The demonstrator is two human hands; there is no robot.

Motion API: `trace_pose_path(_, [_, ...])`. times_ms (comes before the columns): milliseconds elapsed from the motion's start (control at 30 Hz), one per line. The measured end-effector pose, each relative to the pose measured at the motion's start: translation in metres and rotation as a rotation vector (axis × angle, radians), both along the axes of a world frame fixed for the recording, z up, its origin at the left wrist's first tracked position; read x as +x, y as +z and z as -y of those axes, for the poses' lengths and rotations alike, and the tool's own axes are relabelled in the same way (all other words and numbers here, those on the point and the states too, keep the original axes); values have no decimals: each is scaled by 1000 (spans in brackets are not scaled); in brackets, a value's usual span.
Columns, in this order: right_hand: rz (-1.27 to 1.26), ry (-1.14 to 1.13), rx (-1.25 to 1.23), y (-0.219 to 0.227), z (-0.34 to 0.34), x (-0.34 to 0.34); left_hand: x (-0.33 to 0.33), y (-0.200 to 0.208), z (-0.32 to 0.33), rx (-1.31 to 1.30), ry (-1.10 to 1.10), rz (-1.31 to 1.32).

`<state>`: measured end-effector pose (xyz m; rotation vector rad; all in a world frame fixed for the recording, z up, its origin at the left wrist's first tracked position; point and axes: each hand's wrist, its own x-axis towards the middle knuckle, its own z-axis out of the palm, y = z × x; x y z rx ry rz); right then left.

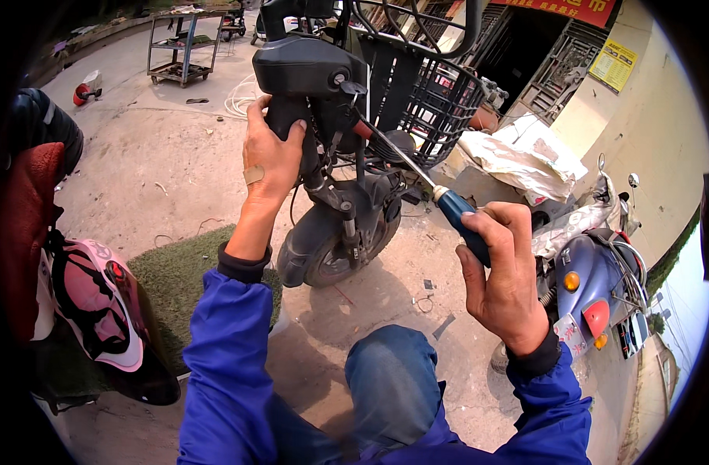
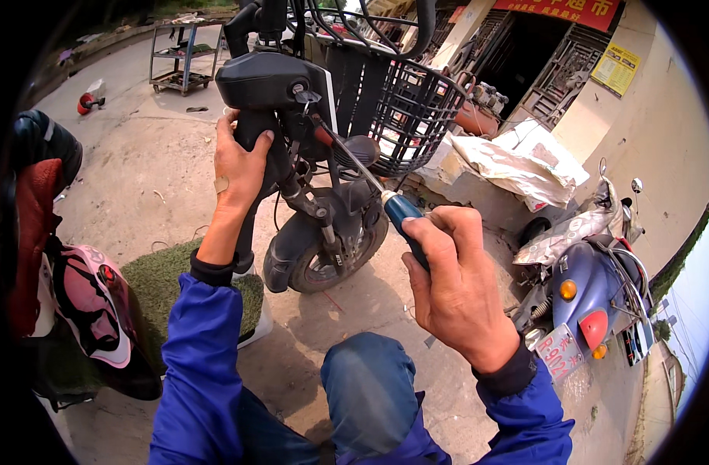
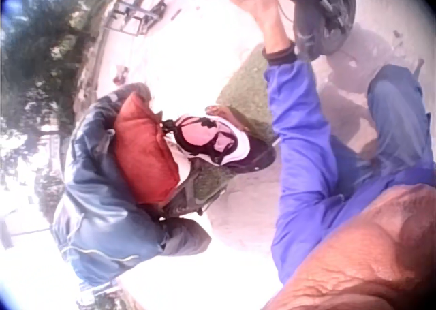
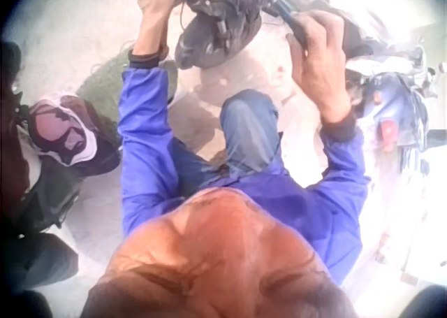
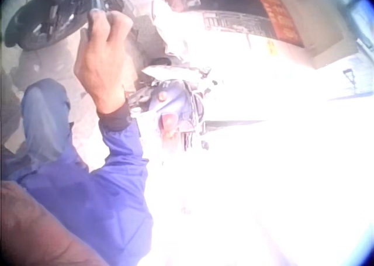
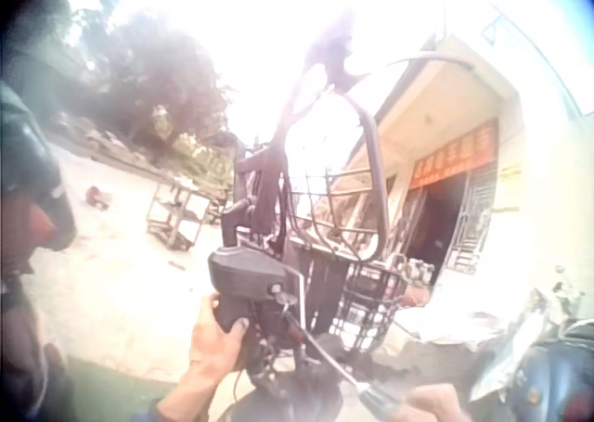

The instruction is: The person uses a screwdriver to remove screws from the handlebar assembly of an electric scooter. They detach the handlebar cover and manipulate the internal wiring and components. The person works on the scooter's front section, adjusting parts and inspecting the mechanism.

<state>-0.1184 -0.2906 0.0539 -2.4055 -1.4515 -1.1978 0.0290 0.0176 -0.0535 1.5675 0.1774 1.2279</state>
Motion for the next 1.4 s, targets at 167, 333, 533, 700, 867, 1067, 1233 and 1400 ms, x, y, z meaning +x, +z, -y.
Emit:
trace_pose_path(167, [-275,-92,293,-14,-5,-1,7,-5,-3,-2,-3,14])
trace_pose_path(333, [-362,57,484,-6,-5,4,15,-11,-10,9,-17,40])
trace_pose_path(533, [138,-22,21,-12,2,9,14,-8,-4,-5,-38,48])
trace_pose_path(700, [-632,-192,633,3,-13,-4,20,-13,-13,11,-25,93])
trace_pose_path(867, [-40,-12,45,-2,4,2,16,-9,-9,39,-30,53])
trace_pose_path(1067, [-441,-129,317,-2,-3,4,16,-9,-9,5,-81,59])
trace_pose_path(1233, [-514,-48,452,8,0,0,22,-14,-6,14,-46,54])
trace_pose_path(1400, [37,-69,-93,19,0,2,17,-11,-16,37,-40,57])
